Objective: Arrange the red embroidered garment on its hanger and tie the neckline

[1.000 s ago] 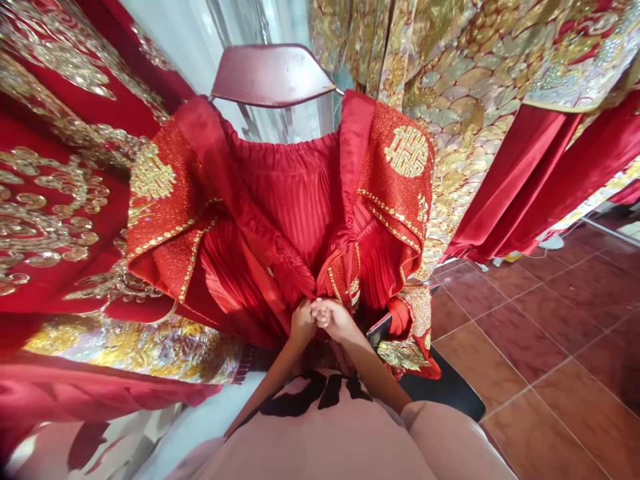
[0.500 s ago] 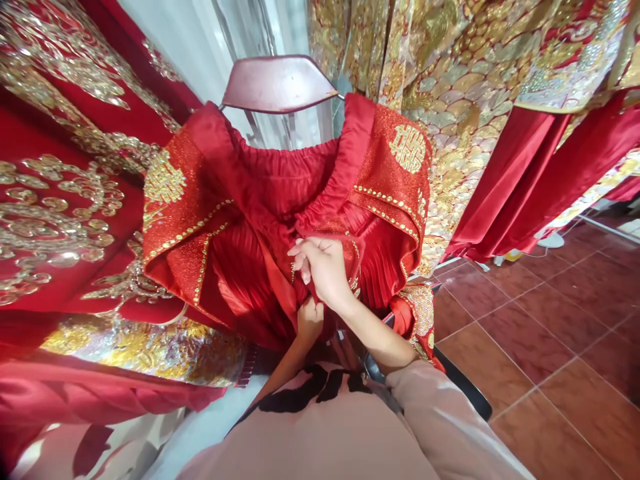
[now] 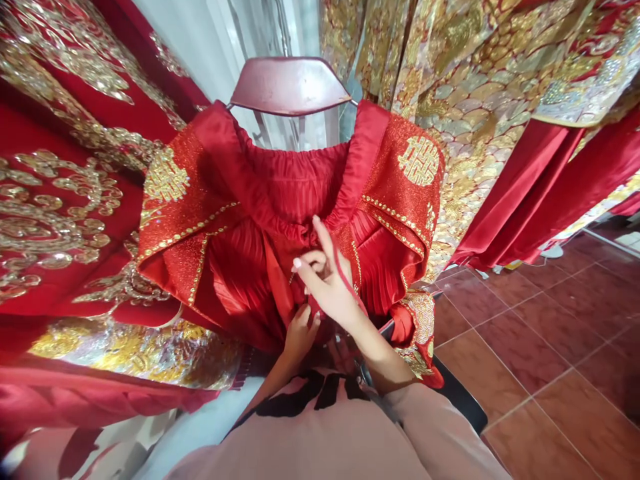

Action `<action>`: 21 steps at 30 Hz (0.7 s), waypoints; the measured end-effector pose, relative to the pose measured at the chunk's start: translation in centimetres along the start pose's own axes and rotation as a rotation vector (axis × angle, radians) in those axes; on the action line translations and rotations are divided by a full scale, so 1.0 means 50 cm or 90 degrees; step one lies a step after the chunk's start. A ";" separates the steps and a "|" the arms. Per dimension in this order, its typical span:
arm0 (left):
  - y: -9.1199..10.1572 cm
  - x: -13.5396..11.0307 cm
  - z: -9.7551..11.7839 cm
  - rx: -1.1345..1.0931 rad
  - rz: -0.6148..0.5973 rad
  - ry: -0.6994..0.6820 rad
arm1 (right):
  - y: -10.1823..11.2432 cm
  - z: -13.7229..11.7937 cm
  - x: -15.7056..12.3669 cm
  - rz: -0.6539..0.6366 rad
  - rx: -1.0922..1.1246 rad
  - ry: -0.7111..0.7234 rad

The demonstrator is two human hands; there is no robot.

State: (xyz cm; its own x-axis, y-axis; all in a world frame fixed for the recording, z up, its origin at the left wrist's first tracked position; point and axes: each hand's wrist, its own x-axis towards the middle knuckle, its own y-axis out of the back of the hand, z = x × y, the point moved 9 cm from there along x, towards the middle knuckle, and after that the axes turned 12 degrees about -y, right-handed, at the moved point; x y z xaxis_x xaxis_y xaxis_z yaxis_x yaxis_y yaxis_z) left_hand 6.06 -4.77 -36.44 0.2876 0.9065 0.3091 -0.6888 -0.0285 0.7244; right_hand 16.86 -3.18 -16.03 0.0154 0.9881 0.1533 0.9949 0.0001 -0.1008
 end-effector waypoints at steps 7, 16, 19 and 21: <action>0.076 -0.014 0.022 -0.086 0.103 -0.046 | -0.011 -0.025 0.099 -0.046 -0.292 0.034; 0.157 0.018 0.087 -0.207 0.207 -0.083 | 0.017 -0.089 -0.020 0.175 -0.499 0.158; 0.194 0.059 0.129 -0.333 0.204 -0.080 | 0.010 -0.072 -0.066 0.157 -0.464 0.125; 0.209 0.094 0.163 -0.409 0.175 -0.103 | 0.004 -0.050 -0.076 0.118 -0.447 0.087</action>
State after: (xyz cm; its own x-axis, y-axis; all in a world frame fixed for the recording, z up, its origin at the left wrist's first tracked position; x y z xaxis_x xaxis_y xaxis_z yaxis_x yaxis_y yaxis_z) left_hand 5.63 -4.24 -22.38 0.1082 0.8271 0.5516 -0.9918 0.0521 0.1164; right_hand 17.26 -7.32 -14.15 0.1556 0.9344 0.3203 0.8035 -0.3084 0.5092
